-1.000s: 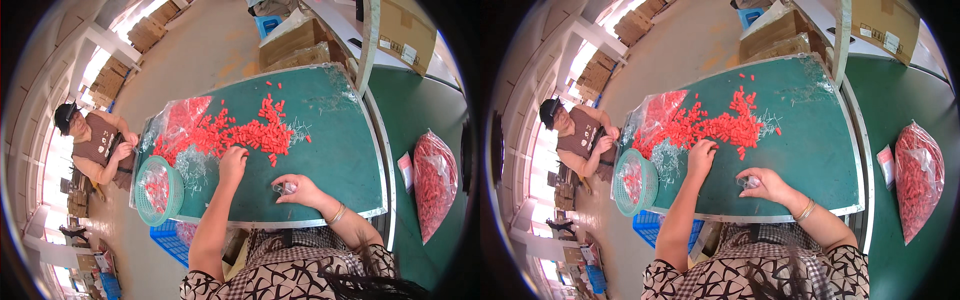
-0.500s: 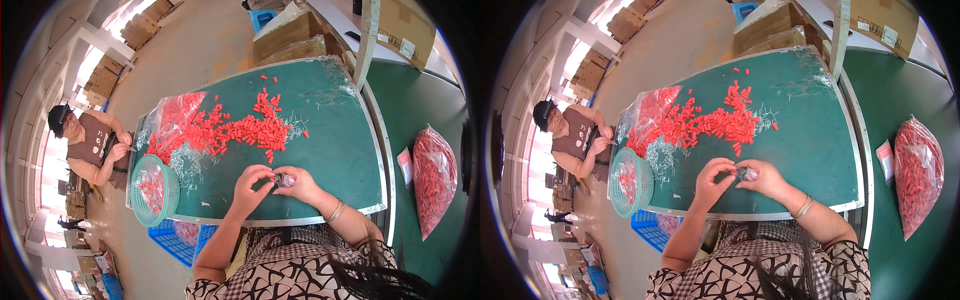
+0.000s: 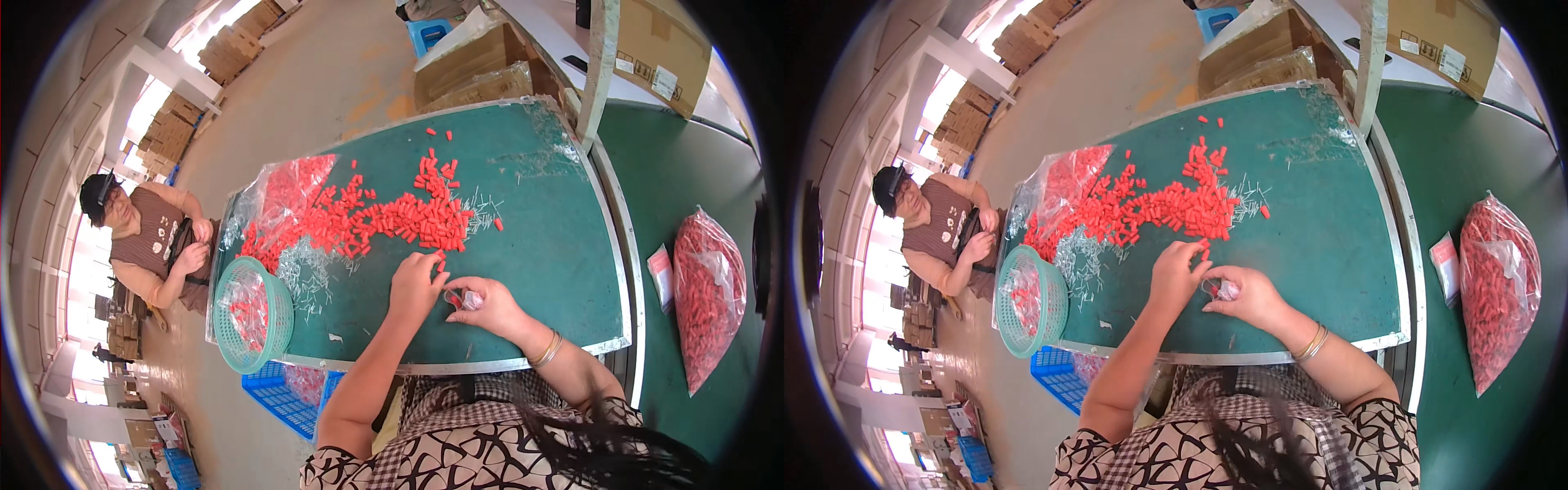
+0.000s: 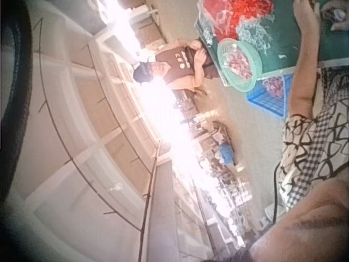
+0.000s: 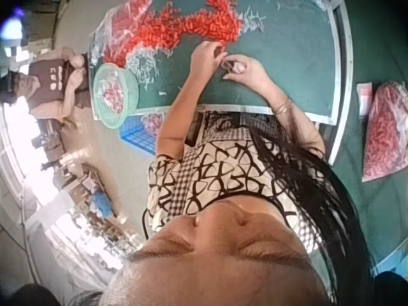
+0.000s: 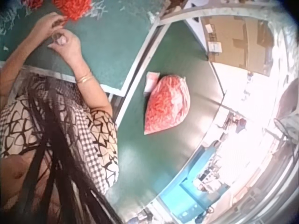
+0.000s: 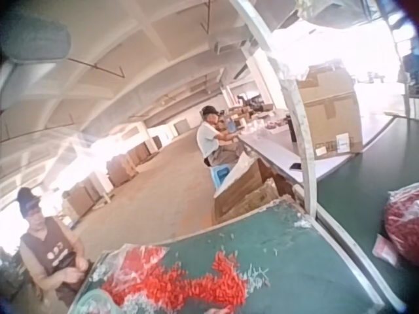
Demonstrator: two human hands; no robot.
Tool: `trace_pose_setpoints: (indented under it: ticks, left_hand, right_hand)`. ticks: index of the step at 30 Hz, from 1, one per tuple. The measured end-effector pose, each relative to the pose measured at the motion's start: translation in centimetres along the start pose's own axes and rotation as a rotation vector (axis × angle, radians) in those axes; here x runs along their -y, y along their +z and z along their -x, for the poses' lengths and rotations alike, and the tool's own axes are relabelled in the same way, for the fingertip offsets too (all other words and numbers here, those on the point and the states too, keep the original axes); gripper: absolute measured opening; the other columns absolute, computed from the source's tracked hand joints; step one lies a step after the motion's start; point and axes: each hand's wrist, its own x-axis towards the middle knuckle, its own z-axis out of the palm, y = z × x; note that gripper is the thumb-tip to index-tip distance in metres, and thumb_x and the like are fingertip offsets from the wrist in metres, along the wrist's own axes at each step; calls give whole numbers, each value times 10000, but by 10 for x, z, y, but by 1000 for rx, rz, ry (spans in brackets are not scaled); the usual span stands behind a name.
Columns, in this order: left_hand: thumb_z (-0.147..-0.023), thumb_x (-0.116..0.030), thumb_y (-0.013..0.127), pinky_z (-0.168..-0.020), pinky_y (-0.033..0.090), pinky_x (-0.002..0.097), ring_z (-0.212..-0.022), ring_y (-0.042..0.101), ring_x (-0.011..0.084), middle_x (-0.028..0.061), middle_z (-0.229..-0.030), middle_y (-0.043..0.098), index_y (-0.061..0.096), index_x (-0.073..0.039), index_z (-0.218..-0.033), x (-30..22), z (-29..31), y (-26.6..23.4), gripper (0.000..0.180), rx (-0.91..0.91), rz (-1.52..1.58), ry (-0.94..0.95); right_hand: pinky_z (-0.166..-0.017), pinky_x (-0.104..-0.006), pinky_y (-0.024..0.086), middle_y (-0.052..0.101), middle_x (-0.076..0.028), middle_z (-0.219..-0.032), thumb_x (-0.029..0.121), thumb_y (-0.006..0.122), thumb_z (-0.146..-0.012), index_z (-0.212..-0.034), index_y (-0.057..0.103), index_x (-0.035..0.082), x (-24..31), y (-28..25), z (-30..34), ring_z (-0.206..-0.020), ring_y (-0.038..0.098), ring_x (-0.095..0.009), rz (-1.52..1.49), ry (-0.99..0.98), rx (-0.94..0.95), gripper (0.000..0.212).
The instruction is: The person places red plastic pieces and white pins into a small plastic bag by hand, then sets the filled bag into a green basket, repeating the process.
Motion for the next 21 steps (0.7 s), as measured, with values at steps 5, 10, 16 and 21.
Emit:
trace_pose_setpoints:
  ticks: [5,10,16,21]
  left_hand:
    - [-741,-89,681,-661,476,385,-766,585,297,120,-840,584,609,-34,-878,4,-6,15,164,-50,-209,114]
    - [-772,-47,646,-595,486,352,-654,599,269,111,-830,601,603,-26,-892,-27,-1,-26,128,-70,105,-57]
    - [-732,11,642,-717,499,354,-843,606,274,73,-915,626,640,-43,-894,-59,12,-52,171,84,0,301]
    - [-732,-40,665,-704,487,349,-834,593,266,76,-919,598,621,-47,-904,-49,21,-45,177,-62,84,234]
  right_hand:
    - [-743,-268,478,647,-35,-891,141,813,-649,-1077,620,71,3,-5,1,-770,578,-124,25,-5,-45,475]
    - [-758,-307,484,651,-83,-912,196,795,-669,-1067,618,69,2,-6,1,-807,610,-210,56,-45,-98,453]
    - [-768,-311,490,651,-89,-935,206,792,-673,-1070,616,69,0,-2,-2,-823,619,-222,56,-52,-82,455]
    - [-772,-311,494,652,-97,-950,197,784,-679,-1073,615,71,2,-4,0,-850,628,-230,41,-12,-73,448]
